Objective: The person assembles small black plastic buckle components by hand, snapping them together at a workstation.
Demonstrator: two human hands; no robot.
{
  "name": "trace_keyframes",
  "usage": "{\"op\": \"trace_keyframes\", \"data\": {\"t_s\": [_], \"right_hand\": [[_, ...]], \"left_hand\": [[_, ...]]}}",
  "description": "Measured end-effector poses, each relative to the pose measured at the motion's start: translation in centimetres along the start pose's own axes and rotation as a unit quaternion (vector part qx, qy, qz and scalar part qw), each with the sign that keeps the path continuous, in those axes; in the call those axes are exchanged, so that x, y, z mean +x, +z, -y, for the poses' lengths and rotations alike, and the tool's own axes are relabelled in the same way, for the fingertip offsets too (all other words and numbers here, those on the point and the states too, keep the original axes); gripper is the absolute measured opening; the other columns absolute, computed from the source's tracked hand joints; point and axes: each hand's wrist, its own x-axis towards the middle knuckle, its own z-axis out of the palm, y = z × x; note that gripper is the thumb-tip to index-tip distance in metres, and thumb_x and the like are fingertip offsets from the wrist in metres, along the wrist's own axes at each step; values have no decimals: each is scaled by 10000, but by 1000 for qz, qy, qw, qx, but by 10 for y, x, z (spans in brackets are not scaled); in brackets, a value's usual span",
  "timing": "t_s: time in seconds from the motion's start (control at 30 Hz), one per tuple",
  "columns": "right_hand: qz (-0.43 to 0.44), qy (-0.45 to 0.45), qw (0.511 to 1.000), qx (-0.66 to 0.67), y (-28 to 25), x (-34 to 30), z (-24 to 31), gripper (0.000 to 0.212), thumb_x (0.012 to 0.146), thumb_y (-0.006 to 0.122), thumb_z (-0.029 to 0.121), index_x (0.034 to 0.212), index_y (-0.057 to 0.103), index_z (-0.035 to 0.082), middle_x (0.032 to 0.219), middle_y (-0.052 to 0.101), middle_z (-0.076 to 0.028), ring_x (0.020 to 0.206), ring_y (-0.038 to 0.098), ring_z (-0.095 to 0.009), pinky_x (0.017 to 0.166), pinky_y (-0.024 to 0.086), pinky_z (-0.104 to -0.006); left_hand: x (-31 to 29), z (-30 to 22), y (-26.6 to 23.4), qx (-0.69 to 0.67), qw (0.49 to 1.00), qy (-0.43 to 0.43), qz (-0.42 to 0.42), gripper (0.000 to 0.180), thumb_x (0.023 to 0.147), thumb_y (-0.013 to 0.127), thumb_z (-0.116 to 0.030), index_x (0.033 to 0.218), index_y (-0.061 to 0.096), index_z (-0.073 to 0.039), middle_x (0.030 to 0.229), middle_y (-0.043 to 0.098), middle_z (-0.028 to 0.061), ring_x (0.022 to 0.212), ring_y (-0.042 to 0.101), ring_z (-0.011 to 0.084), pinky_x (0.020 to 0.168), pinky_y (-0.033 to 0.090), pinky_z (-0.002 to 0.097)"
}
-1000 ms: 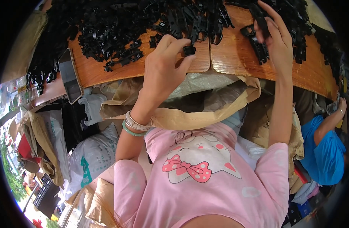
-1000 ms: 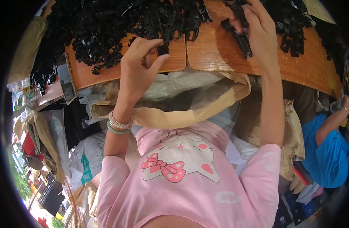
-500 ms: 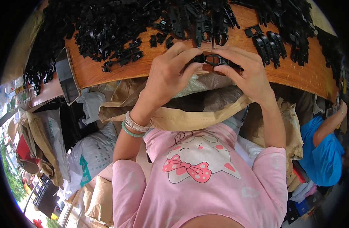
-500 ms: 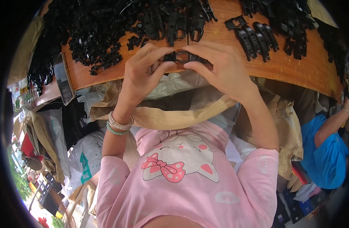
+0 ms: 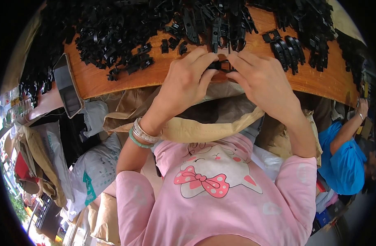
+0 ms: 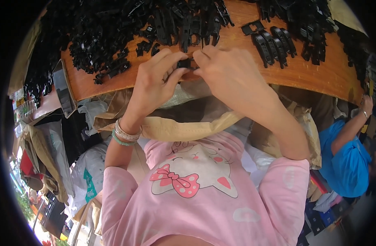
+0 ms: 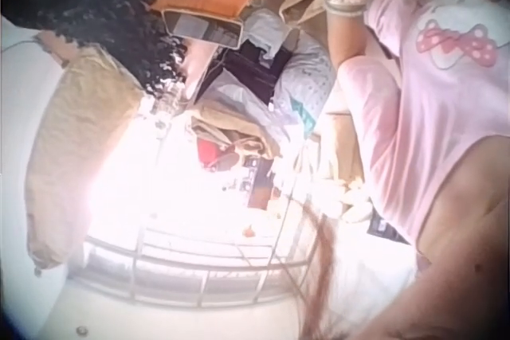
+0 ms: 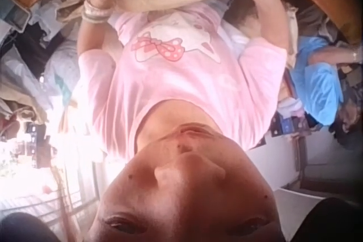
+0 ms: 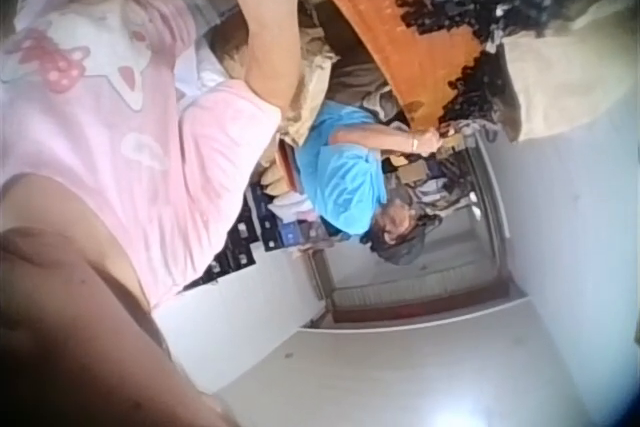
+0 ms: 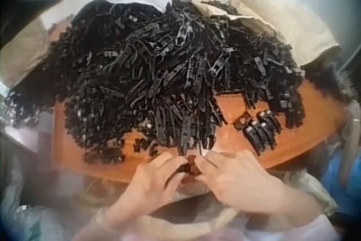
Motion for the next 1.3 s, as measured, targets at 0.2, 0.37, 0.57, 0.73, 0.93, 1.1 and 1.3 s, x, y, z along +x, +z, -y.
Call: {"op": "trace_keyframes", "data": {"t_s": [0.2,0.37,0.57,0.73,0.93,1.1,1.3], "right_hand": [[-34,-2,999,-26,16,-9,-7,252,790,649,168,960,569,0,847,600,-111,710,618,-292,568,480,-368],[-156,103,936,299,28,-32,-3,331,780,652,52,1109,619,56,862,619,-98,683,589,-226,586,450,-320],[-171,10,931,324,30,-37,-2,368,728,645,-50,1093,637,-3,923,620,-111,774,591,-216,667,469,-281],[-167,-47,950,261,27,-41,-7,400,694,658,-53,1090,639,0,870,590,-112,750,572,-235,647,459,-304],[-175,6,949,261,20,-50,2,343,711,662,-7,1053,631,-2,815,572,-110,701,569,-247,598,444,-325],[-179,61,947,261,9,-53,12,304,731,666,49,1031,629,17,792,583,-105,688,584,-276,590,452,-346],[-195,38,958,207,4,-52,6,318,702,692,64,1011,632,19,800,583,-92,680,579,-265,582,450,-345]], "left_hand": [[0,-2,-3,1,1000,-19,5,300,738,661,5,1027,582,11,853,560,149,703,571,336,599,467,384],[-8,-15,-2,-23,996,-73,-35,306,754,697,-24,1037,585,14,785,581,106,602,574,231,531,452,328],[-9,-37,-14,-415,865,-268,84,242,888,637,-167,952,618,66,773,607,49,565,574,93,479,463,222],[-11,-47,-10,-441,849,-259,131,301,920,589,-224,948,629,73,796,614,98,609,623,138,517,503,234],[-12,-57,6,-458,844,-270,76,334,949,544,-256,872,600,64,713,597,96,547,628,156,481,499,241],[-11,-59,12,-438,863,-247,50,338,962,522,-257,874,591,63,669,586,87,504,613,150,442,478,227],[-5,-55,8,-501,823,-254,84,295,937,570,-214,856,596,68,670,591,78,512,612,137,446,476,225]]}}
